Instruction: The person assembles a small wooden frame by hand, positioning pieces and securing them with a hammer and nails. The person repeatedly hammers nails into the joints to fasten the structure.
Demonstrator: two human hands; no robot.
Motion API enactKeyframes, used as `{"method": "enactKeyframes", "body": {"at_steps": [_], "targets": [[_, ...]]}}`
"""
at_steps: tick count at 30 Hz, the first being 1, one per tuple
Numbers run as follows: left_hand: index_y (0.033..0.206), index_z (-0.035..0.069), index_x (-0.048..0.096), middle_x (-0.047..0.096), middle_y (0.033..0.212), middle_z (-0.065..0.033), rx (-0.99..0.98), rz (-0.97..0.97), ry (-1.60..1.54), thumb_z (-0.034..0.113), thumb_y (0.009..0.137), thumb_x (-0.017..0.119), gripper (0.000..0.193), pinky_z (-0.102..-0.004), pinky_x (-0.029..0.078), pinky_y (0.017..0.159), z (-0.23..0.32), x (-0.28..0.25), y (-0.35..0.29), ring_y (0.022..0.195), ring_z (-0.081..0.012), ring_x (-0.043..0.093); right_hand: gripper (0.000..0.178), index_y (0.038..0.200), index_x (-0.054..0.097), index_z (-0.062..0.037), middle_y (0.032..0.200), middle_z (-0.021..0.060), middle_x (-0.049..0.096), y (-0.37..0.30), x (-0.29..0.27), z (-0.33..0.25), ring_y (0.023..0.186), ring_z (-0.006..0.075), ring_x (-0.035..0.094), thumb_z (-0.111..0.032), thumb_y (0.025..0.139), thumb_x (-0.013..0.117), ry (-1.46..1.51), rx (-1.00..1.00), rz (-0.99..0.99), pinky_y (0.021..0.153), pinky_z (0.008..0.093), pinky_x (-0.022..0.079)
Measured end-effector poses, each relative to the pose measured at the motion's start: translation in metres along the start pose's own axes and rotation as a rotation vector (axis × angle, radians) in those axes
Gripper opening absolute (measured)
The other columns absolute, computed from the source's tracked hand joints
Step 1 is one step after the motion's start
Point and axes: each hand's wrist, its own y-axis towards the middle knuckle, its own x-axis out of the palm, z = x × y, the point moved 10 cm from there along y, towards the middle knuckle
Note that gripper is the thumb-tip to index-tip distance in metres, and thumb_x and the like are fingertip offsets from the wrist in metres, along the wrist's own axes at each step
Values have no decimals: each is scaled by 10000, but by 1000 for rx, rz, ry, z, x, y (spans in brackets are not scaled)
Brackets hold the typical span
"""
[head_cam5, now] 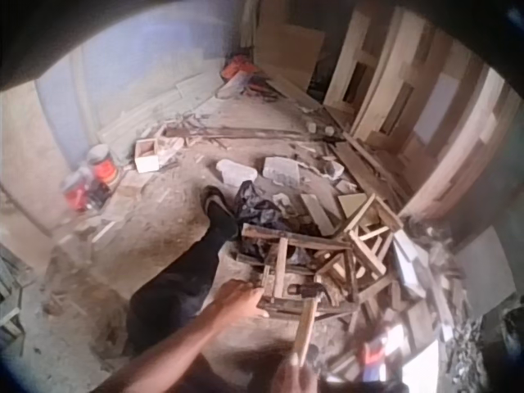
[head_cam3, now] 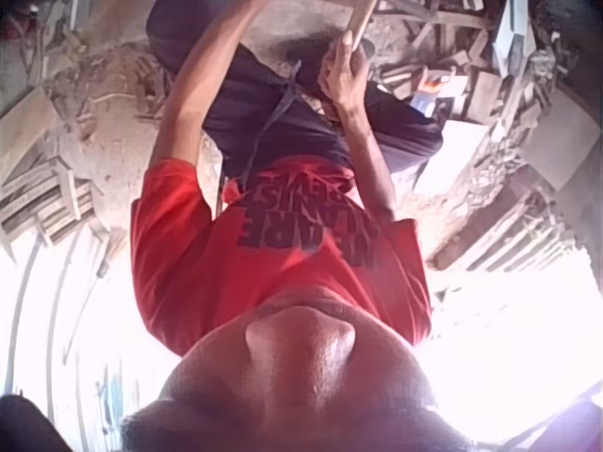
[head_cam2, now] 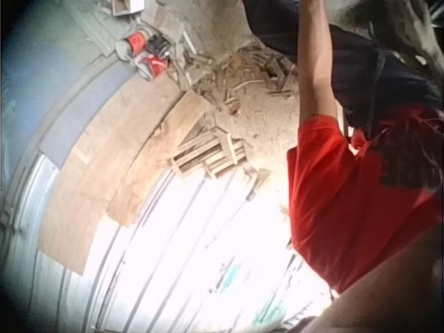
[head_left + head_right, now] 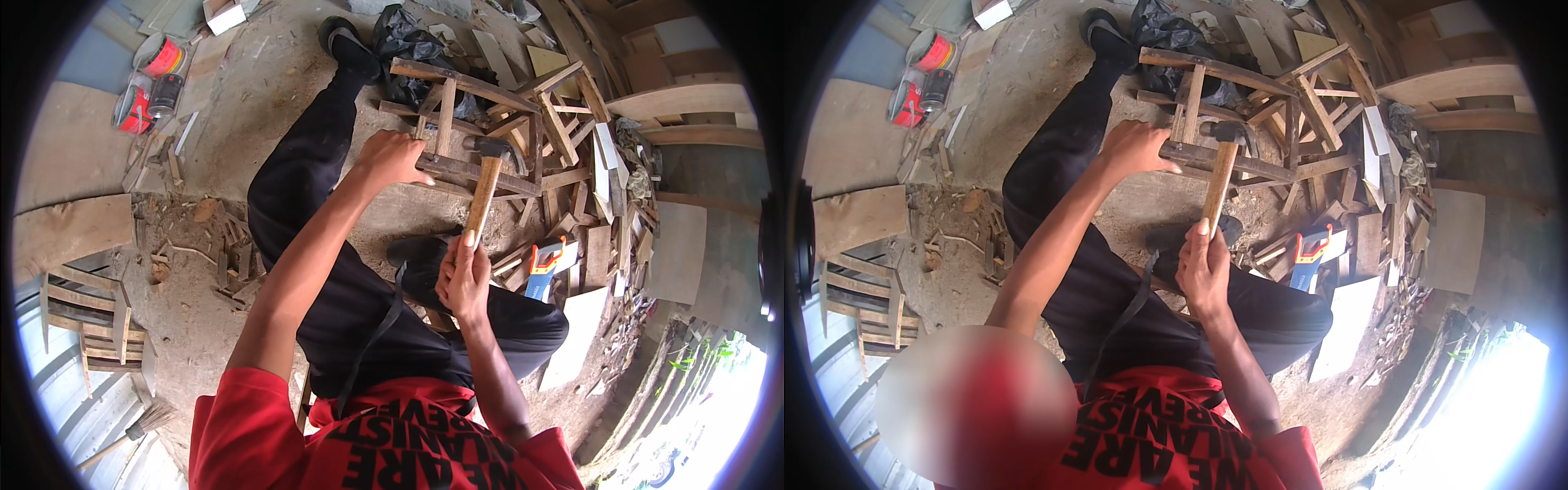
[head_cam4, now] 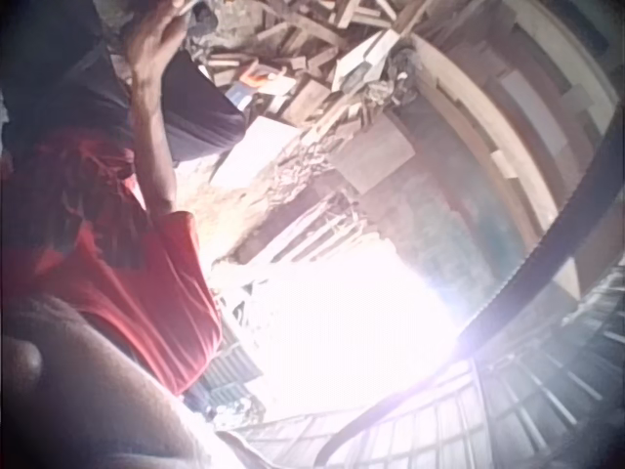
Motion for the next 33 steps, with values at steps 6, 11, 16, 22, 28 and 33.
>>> {"method": "enactKeyframes", "body": {"at_steps": [6, 11, 16, 22, 28, 33], "targets": [[761, 52, 694, 682, 656, -158, 23, 44, -38, 741, 849, 513, 718, -425, 550, 593, 4, -10, -2, 648, -308, 707, 503, 962, 496, -52, 623, -46, 352, 5, -27, 13, 480, 22, 335, -532, 1034, 365, -233, -150, -9, 403, 196, 272], [723, 58, 691, 659, 599, -156, 65, 110, -61, 712, 905, 443, 723, -430, 534, 556, 5, -12, -4, 586, -316, 689, 484, 945, 510, -30, 636, -42, 372, 2, -32, 14, 512, 34, 340, -481, 1048, 369, -384, -321, 22, 435, 208, 276], [717, 68, 700, 655, 588, -158, 101, 147, -55, 692, 916, 449, 701, -435, 533, 536, 4, -8, -3, 553, -320, 678, 405, 977, 542, 5, 625, 55, 521, 5, -34, 17, 518, 150, 517, -356, 1051, 375, -542, -483, -12, 502, 300, 423], [725, 78, 713, 667, 607, -151, 79, 148, -58, 687, 916, 451, 690, -436, 543, 556, 1, -1, 1, 579, -320, 690, 384, 989, 524, 26, 629, 142, 559, 21, -26, 28, 533, 305, 619, -339, 1028, 412, -613, -618, 14, 496, 396, 466], [732, 82, 721, 676, 622, -141, 100, 173, -47, 648, 922, 481, 643, -432, 546, 560, 6, -8, -2, 593, -323, 692, 443, 922, 517, -3, 629, 70, 528, 27, -31, 27, 526, 214, 577, -411, 1033, 384, -551, -659, 26, 497, 356, 444], [704, 66, 705, 673, 624, -150, 97, 134, -89, 588, 930, 512, 601, -439, 547, 568, 5, -2, 0, 591, -323, 688, 409, 985, 510, 34, 639, 177, 566, 15, -19, 11, 530, 400, 597, -366, 1017, 434, -695, -1000, 42, 467, 444, 448]]}}
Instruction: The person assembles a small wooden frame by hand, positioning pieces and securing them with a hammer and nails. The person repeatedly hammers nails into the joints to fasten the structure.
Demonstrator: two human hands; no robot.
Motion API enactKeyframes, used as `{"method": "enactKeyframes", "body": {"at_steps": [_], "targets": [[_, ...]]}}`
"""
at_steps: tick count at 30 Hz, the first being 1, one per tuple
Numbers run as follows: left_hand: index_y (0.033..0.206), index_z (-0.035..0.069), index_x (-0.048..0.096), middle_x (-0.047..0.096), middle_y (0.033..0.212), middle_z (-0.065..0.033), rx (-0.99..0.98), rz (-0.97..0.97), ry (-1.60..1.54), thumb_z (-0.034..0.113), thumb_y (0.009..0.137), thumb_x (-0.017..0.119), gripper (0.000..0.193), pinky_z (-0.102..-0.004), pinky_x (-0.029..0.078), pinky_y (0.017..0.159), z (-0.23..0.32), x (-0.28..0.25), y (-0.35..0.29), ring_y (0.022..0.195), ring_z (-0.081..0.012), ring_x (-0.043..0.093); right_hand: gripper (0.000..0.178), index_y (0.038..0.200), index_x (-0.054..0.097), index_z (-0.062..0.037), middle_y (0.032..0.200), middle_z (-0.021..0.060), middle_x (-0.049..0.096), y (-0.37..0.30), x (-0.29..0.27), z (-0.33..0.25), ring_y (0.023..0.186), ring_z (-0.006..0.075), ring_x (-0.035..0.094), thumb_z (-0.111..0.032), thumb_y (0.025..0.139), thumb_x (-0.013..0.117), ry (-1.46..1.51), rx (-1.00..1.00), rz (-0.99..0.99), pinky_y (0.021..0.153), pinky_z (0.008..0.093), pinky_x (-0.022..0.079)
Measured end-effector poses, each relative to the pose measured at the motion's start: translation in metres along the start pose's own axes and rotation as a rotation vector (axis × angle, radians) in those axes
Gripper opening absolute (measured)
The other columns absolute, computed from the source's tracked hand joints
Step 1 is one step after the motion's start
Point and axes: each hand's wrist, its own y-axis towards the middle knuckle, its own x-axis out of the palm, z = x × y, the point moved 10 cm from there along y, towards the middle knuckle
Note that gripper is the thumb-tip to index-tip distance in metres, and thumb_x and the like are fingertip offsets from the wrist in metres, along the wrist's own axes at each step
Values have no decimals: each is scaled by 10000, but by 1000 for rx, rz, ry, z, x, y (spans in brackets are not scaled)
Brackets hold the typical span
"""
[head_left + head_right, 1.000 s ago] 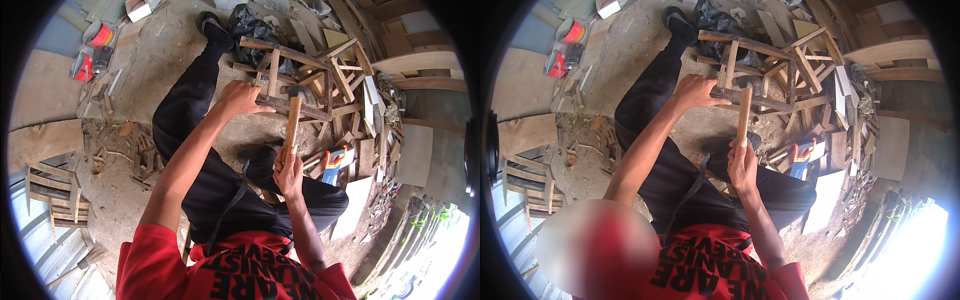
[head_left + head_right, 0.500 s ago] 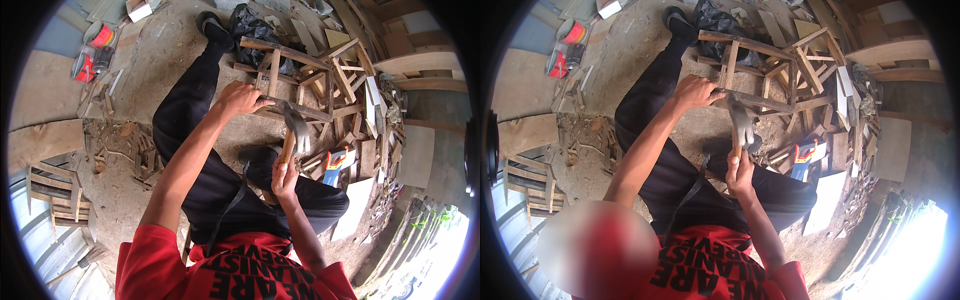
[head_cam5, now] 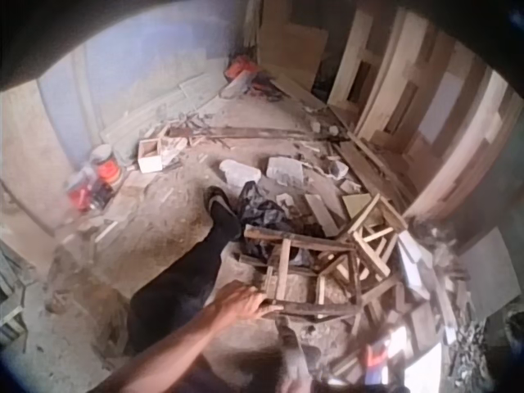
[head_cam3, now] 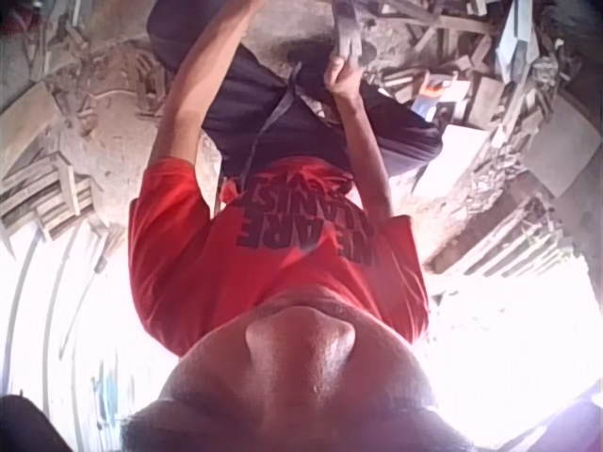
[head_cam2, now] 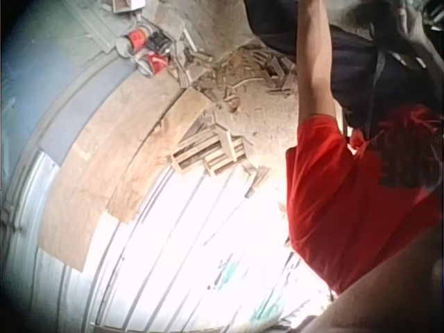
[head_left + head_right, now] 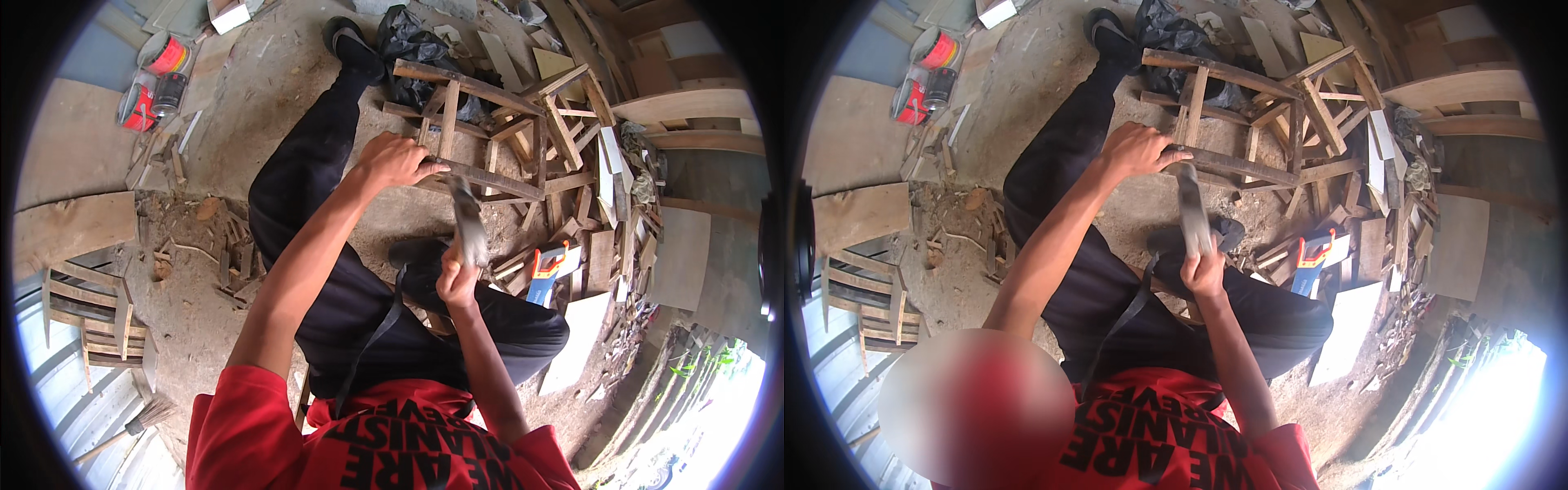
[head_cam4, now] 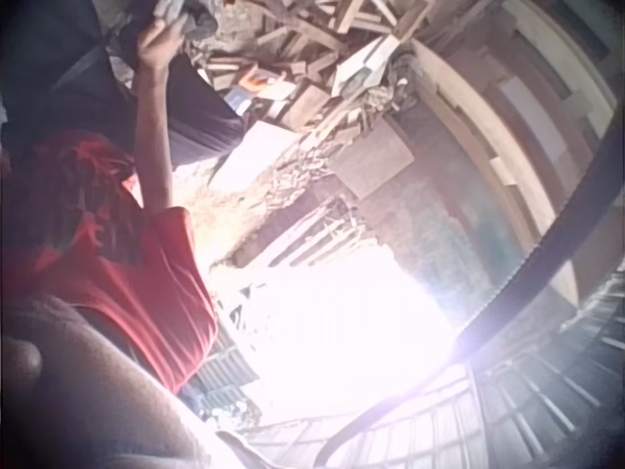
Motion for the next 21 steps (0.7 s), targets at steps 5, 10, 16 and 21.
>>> {"method": "enactKeyframes", "body": {"at_steps": [5, 10, 16, 21], "targets": [[707, 60, 700, 662, 609, -150, 11, 29, -19, 572, 921, 541, 577, -448, 545, 579, 0, -4, -3, 583, -324, 683, 398, 1031, 495, 44, 619, 223, 542, -15, 14, 31, 562, 476, 589, -348, 1011, 433, 26, 292, -158, 469, 480, 455], [717, 36, 705, 657, 599, -157, 17, 30, -62, 595, 932, 515, 628, -463, 549, 592, 1, 0, 0, 576, -330, 678, 373, 1013, 504, 33, 645, 243, 562, -6, 8, 14, 583, 485, 595, -334, 1002, 439, 22, 77, -82, 476, 499, 462], [730, 37, 712, 654, 586, -147, -3, -11, -60, 607, 950, 480, 653, -452, 553, 579, -1, -1, 2, 571, -317, 684, 334, 944, 492, 18, 616, 221, 549, -2, 0, 18, 594, 462, 606, -304, 1023, 451, 57, 314, -119, 491, 473, 456], [964, 108, 733, 701, 717, -156, -113, -231, 53, 558, 940, 507, 503, -482, 555, 732, -10, 16, 1, 726, -364, 702, 359, 1002, 505, 32, 646, 211, 580, 6, 4, 10, 589, 416, 639, -322, 1023, 454, 48, 292, -125, 496, 445, 473]]}}
